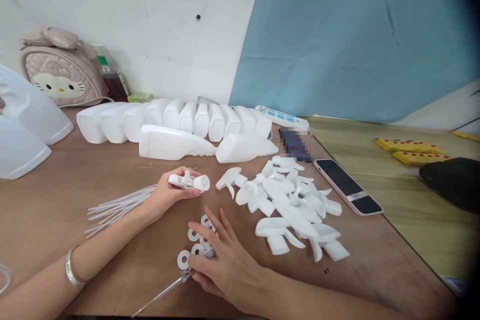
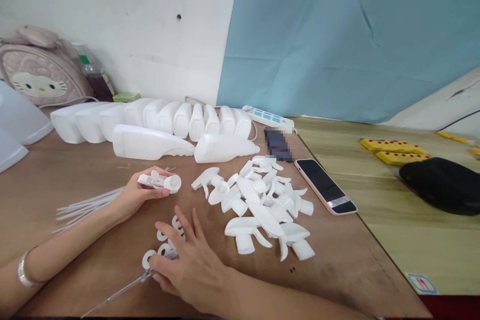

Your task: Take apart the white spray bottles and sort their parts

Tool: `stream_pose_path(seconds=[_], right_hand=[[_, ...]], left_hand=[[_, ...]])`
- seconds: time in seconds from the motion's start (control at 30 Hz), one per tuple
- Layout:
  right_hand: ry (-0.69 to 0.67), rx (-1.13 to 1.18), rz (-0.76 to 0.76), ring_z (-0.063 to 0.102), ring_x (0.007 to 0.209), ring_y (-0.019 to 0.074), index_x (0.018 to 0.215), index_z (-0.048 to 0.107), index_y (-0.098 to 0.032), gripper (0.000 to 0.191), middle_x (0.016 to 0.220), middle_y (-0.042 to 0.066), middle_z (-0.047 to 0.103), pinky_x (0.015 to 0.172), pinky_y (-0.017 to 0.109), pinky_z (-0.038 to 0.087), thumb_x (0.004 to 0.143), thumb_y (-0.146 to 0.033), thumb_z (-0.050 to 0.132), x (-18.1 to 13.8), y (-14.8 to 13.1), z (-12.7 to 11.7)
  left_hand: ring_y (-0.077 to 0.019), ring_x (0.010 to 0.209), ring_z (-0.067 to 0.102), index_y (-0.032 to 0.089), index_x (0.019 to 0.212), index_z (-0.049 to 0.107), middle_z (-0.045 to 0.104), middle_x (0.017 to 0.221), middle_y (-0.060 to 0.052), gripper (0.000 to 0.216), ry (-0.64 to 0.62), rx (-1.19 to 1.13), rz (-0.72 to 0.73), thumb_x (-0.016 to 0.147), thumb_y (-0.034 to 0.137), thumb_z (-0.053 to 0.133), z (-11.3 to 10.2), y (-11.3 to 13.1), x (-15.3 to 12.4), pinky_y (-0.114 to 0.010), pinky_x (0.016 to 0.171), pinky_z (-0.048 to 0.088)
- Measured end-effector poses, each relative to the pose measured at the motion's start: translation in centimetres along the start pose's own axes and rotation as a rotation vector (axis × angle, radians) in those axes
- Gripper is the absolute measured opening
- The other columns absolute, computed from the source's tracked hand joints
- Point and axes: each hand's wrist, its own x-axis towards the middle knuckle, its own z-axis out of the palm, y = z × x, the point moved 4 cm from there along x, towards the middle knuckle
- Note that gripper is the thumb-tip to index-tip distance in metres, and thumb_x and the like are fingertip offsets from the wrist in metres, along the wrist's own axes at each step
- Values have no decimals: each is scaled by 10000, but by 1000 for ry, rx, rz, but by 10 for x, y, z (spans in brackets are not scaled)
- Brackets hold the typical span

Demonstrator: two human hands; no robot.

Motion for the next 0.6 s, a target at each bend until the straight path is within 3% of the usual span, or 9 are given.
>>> stream_pose_path(seconds=[0.17, 0.23, 0.33, 0.43, 0.5, 0.6], right_hand=[[-1, 1, -2, 301, 1270, 317, 898, 553, -206, 154, 1234, 89, 462, 1022, 514, 302, 883, -305, 437, 28, -1, 13], [82, -17, -32, 321, 1255, 314, 859, 556, -187, 141, 1193, 101, 498, 1011, 499, 320, 866, -291, 461, 34, -2, 13], [317, 1, -175, 431, 1169, 286, 822, 544, -154, 86, 1094, 102, 583, 973, 447, 375, 818, -232, 506, 33, -8, 0], [554, 100, -273, 594, 770, 168, 931, 500, -123, 125, 774, 57, 656, 716, 315, 490, 827, -191, 486, 19, -9, -23], [619, 140, -207, 523, 523, 127, 1011, 451, -131, 177, 608, 6, 623, 531, 269, 441, 843, -179, 472, 9, -2, -37], [644, 122, -109, 458, 431, 106, 1026, 440, -162, 234, 564, -18, 607, 465, 244, 389, 808, -113, 509, -6, 12, -52]], left_hand=[[-137, 744, 557, 163, 869, 562, 628, 848, -10, 383, 45, -69, 20, 563, 247, 776, -1, 2, 1, -236, 669, 438], [-137, 761, 563, 163, 861, 548, 632, 893, -16, 381, 21, -105, 6, 564, 235, 776, 1, 2, 0, -235, 670, 437], [-132, 799, 565, 154, 828, 542, 631, 948, -25, 331, -13, -133, -1, 591, 217, 764, 4, 0, -1, -236, 715, 435], [-137, 744, 568, 157, 846, 531, 626, 849, -20, 325, -2, -224, -12, 626, 265, 745, 3, -4, -1, -247, 674, 446], [-143, 665, 561, 160, 874, 520, 618, 792, -35, 333, -24, -312, -53, 672, 353, 701, 4, -7, -1, -236, 565, 433], [-104, 529, 481, 157, 915, 531, 590, 690, -46, 344, -107, -446, -153, 758, 460, 576, 7, -11, -1, -188, 435, 335]])
